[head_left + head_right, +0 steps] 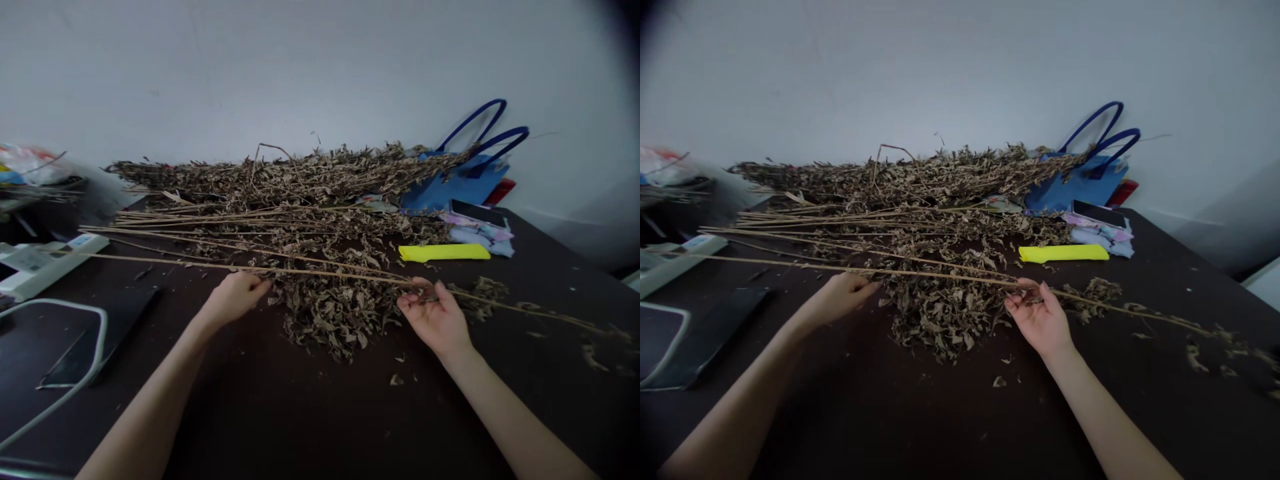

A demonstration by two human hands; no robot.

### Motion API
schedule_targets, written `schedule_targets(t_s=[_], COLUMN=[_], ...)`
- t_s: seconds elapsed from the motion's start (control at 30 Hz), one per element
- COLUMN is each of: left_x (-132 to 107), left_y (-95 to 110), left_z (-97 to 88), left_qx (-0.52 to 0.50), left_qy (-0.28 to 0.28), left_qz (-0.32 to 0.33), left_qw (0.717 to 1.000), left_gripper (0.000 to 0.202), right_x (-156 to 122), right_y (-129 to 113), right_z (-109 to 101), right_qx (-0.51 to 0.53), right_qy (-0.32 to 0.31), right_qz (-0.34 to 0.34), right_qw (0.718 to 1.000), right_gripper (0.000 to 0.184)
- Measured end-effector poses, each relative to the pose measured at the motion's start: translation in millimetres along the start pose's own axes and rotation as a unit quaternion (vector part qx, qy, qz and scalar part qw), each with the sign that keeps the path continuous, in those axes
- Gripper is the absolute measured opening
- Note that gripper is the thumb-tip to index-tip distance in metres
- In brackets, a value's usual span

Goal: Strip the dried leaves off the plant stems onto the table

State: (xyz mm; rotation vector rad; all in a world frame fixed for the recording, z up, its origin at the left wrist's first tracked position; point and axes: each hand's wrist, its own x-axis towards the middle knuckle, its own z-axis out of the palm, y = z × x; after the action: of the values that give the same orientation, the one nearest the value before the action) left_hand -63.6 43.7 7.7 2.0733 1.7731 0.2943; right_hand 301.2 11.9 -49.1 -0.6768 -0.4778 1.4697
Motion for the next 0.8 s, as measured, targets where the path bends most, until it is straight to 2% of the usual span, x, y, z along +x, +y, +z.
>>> schedule_targets(t_s=[0.03,0.13,0.27,0.37,0.43,0.53,0.6,0.63,0.73,0.8], left_x=[0,-1,-6,-8,-6,-1,2,3,1,-1], left_y=[-7,-25,-37,-38,-37,-33,-28,-25,-14,-8], left_z=[-5.0,-16.2,-23.3,-24.0,-22.3,-18.3,-16.4,-15.9,-15.7,-14.4], left_qx=[-0.007,0.001,0.109,0.161,0.163,0.125,0.029,-0.038,-0.232,-0.297], left_qy=[-0.020,-0.012,0.114,0.163,0.189,0.237,0.233,0.215,0.123,0.071], left_qz=[0.000,-0.011,-0.077,-0.131,-0.116,-0.052,0.002,0.027,0.058,0.059], left_qw=[1.000,1.000,0.985,0.965,0.961,0.962,0.972,0.976,0.963,0.951], left_gripper=[0.047,0.043,0.029,0.019,0.020,0.028,0.035,0.040,0.046,0.043], right_x=[0,0,-1,-1,-1,0,0,0,1,1], right_y=[0,-2,-4,-5,-6,-8,-9,-10,-13,-14], right_z=[0,1,1,0,-1,-1,-2,-2,-4,-5], right_qx=[-0.001,-0.006,-0.030,-0.039,-0.037,-0.033,-0.040,-0.046,-0.069,-0.074], right_qy=[0.002,0.004,0.002,0.010,0.014,0.011,0.012,0.014,0.023,0.027], right_qz=[-0.003,-0.007,-0.015,-0.023,-0.021,-0.019,-0.023,-0.026,-0.032,-0.034], right_qw=[1.000,1.000,0.999,0.999,0.999,0.999,0.999,0.998,0.997,0.996], right_gripper=[0.017,0.019,0.019,0.017,0.017,0.018,0.019,0.018,0.016,0.017])
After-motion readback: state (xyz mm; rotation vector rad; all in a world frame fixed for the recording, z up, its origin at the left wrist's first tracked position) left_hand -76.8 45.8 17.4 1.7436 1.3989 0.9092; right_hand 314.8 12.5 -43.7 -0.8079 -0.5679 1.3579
